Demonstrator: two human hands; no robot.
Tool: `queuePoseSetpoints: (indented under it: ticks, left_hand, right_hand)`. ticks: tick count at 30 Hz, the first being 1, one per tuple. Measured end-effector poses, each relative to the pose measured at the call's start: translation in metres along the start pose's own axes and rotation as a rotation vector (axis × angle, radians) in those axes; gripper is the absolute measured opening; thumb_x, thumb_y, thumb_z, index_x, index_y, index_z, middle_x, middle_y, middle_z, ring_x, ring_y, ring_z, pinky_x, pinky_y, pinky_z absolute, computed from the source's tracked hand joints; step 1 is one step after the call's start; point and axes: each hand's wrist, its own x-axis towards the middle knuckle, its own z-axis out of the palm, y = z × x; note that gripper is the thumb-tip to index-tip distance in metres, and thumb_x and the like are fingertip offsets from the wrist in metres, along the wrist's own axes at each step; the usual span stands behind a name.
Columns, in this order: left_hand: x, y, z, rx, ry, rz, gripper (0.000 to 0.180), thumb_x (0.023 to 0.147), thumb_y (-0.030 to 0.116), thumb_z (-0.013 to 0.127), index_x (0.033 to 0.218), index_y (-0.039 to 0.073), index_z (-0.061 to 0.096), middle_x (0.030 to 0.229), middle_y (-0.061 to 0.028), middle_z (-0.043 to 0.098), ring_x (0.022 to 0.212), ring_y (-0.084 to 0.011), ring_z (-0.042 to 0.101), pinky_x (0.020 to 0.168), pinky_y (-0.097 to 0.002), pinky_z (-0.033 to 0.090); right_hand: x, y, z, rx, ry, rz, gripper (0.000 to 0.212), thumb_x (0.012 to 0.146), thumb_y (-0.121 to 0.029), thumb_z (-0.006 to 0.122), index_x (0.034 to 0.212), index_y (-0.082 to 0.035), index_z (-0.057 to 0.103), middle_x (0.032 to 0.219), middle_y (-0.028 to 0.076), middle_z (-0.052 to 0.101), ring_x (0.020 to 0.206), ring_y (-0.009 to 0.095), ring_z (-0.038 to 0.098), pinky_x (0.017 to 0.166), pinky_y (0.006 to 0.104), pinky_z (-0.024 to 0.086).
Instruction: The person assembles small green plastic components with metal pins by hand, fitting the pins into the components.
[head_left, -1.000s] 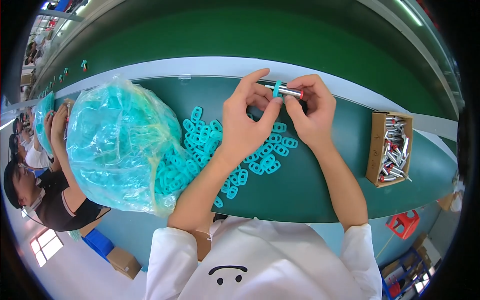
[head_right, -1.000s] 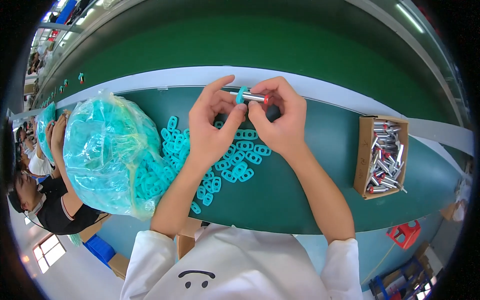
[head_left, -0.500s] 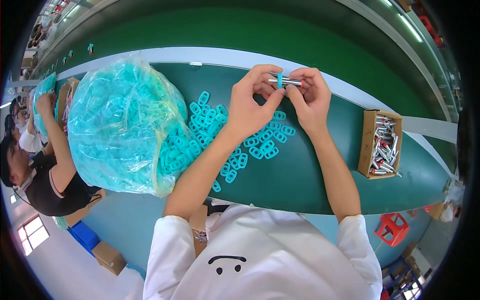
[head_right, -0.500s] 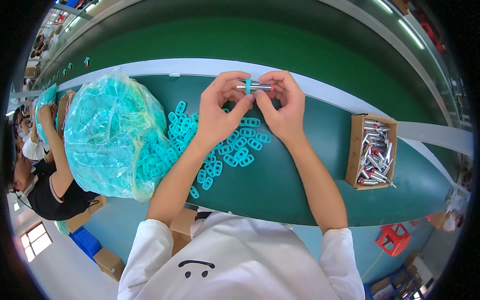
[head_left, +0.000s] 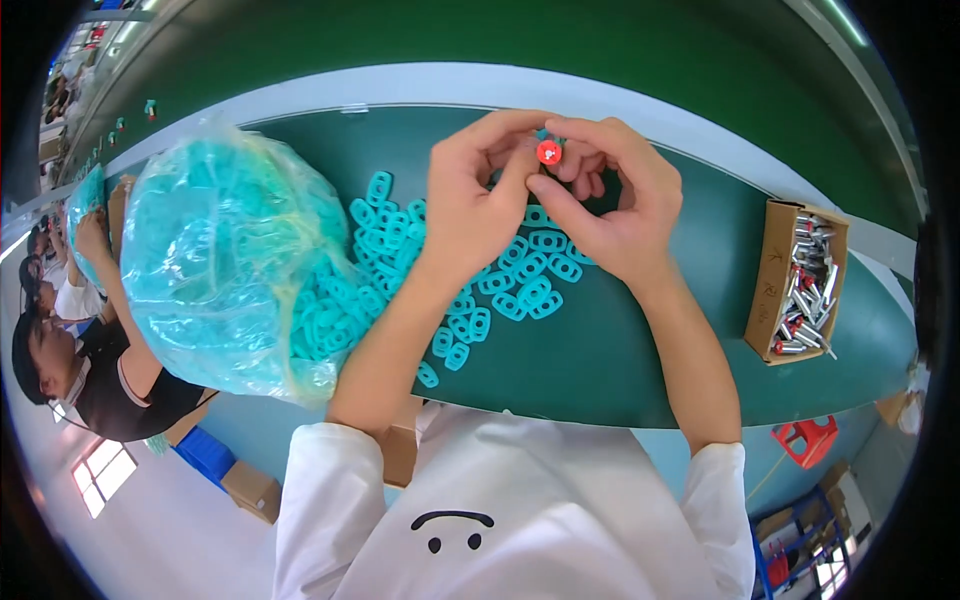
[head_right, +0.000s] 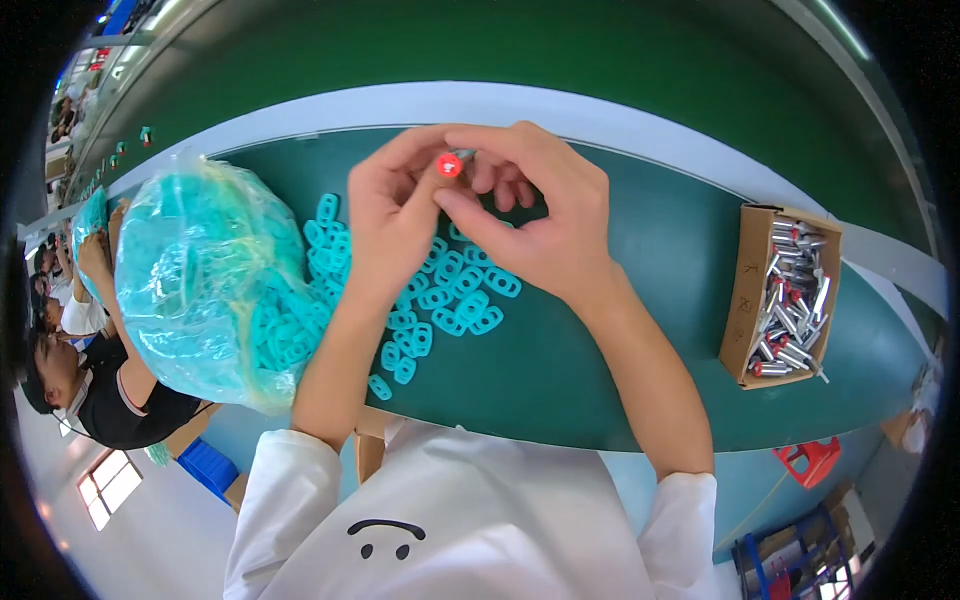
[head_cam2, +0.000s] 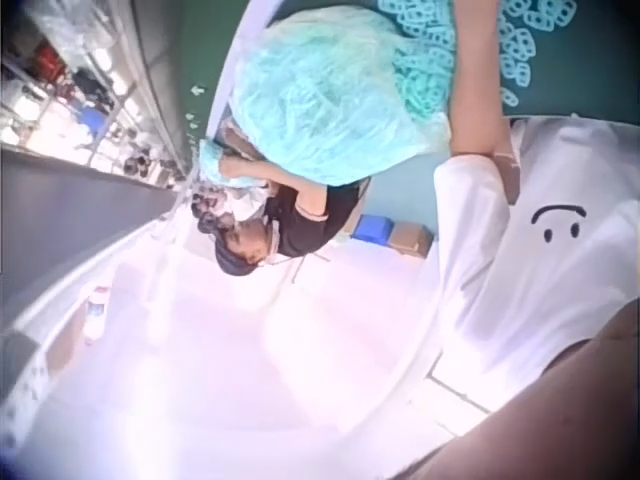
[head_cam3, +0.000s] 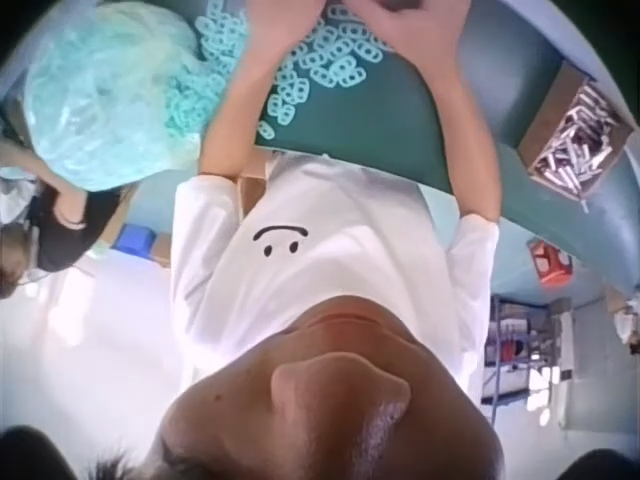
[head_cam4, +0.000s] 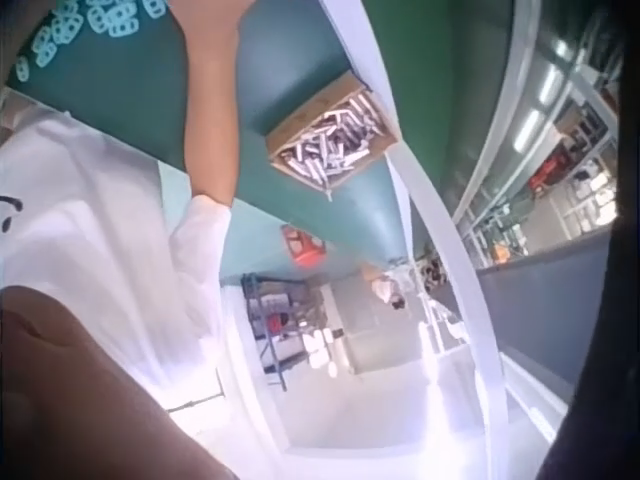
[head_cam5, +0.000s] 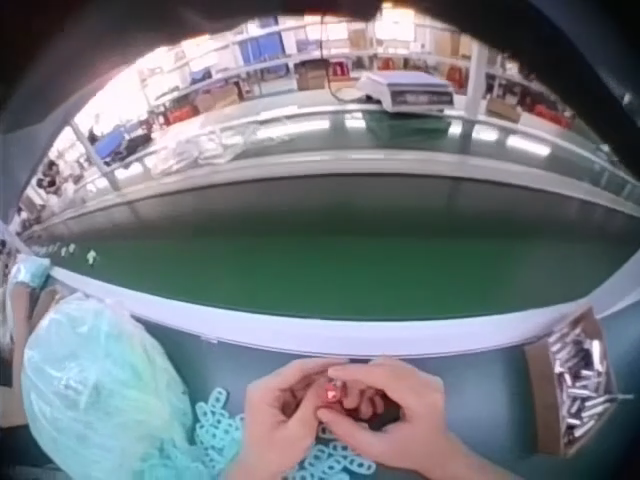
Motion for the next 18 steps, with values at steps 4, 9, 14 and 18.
queuePoseSetpoints:
  ticks: [4,9,14,18]
  left_hand:
    - [0.0009,0.0022,0.0042,0.088,0.004,0.004,0.023,0.095,-0.004,0.054,0.113,-0.005,0.067,0.086,-0.0070,0.072,0.078,-0.0104,0.068,0.070,-0.0250,0.056]
    - [0.0012,-0.0017,0.0057,0.070,0.065,0.028,0.022,0.093,-0.003,0.057,0.112,-0.004,0.069,0.082,-0.0075,0.071,0.071,-0.0100,0.068,0.065,-0.0243,0.056]
    - [-0.0013,0.0002,0.0074,0.065,0.096,-0.018,0.022,0.093,-0.003,0.058,0.113,-0.002,0.069,0.086,-0.0078,0.072,0.070,-0.0105,0.067,0.063,-0.0239,0.055]
    - [-0.0020,-0.0026,0.0075,0.095,0.103,-0.005,0.023,0.093,-0.003,0.059,0.113,-0.002,0.069,0.086,-0.0087,0.072,0.070,-0.0110,0.068,0.063,-0.0248,0.056]
  right_hand:
    - [0.0022,0.0054,0.0022,-0.064,0.081,-0.015,0.030,0.077,0.010,0.077,0.105,0.001,0.070,0.079,0.000,0.063,0.063,0.005,0.052,0.054,0.0178,0.038]
    - [-0.0006,0.0078,0.0024,-0.045,0.142,0.019,0.027,0.077,0.006,0.078,0.101,-0.002,0.070,0.076,-0.001,0.062,0.061,0.003,0.051,0.052,0.0175,0.036]
    - [-0.0044,0.0058,0.0013,-0.011,0.149,0.091,0.031,0.077,0.013,0.077,0.105,0.002,0.067,0.082,0.001,0.064,0.066,0.004,0.052,0.056,0.0179,0.038]
    - [-0.0010,0.0067,0.0016,-0.021,0.127,0.056,0.028,0.075,0.008,0.079,0.099,-0.001,0.068,0.077,0.000,0.061,0.062,0.004,0.050,0.053,0.0187,0.036]
